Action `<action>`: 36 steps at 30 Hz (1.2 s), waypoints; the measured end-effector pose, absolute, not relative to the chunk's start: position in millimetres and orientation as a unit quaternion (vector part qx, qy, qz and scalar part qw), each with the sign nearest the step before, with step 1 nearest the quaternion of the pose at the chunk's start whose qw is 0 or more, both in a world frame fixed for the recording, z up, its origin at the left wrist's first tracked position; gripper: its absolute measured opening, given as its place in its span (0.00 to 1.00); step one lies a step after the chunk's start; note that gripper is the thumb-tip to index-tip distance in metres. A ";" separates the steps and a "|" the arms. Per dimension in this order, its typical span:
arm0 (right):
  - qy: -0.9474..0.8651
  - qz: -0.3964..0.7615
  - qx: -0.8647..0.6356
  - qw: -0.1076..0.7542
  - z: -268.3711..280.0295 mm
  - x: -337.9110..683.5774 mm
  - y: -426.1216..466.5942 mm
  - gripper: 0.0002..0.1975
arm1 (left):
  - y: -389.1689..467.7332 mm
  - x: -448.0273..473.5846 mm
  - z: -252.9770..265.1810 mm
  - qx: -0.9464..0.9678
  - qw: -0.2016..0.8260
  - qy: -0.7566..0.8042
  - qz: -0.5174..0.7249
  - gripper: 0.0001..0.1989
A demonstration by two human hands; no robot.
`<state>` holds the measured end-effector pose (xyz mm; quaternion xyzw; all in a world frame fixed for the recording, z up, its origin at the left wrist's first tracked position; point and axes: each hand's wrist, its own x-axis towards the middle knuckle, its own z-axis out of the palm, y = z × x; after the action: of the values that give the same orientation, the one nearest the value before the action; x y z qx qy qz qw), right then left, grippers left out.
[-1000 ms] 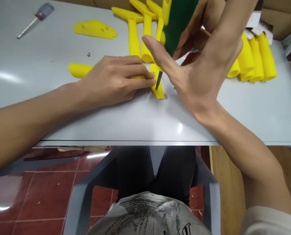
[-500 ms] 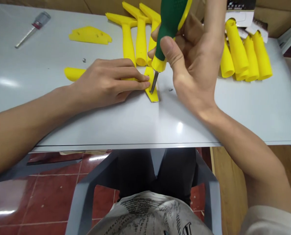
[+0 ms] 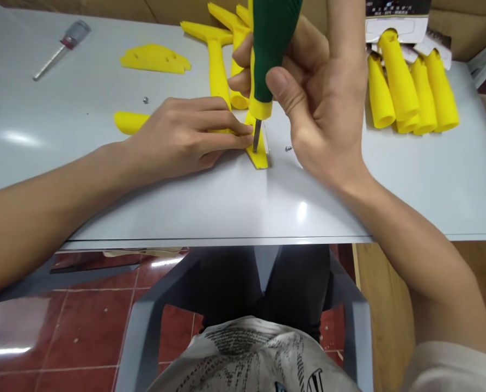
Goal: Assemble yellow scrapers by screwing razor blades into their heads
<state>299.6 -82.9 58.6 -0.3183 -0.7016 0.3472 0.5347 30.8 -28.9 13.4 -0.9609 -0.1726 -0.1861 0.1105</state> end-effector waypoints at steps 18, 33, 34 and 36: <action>-0.735 0.227 -0.331 0.546 45.6 297.7 -67.8 0.41 | -32.6 36.6 11.5 -0.959 0.120 -0.193 -0.172 0.21; -0.790 0.128 -0.336 0.496 36.2 306.4 -69.5 0.17 | -43.3 40.6 4.9 -0.946 0.058 -0.247 -0.203 0.20; -0.789 0.138 -0.356 0.482 43.3 308.4 -74.4 0.17 | -42.8 40.4 5.0 -0.945 0.049 -0.247 -0.208 0.20; -0.756 0.154 -0.378 0.512 51.8 308.6 -78.5 0.17 | -41.6 39.7 5.7 -0.944 0.029 -0.247 -0.215 0.19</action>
<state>308.6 -78.5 51.8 -0.3776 -0.7559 0.1544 0.5121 39.7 -41.6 5.7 -0.9444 -0.2466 -0.2154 0.0291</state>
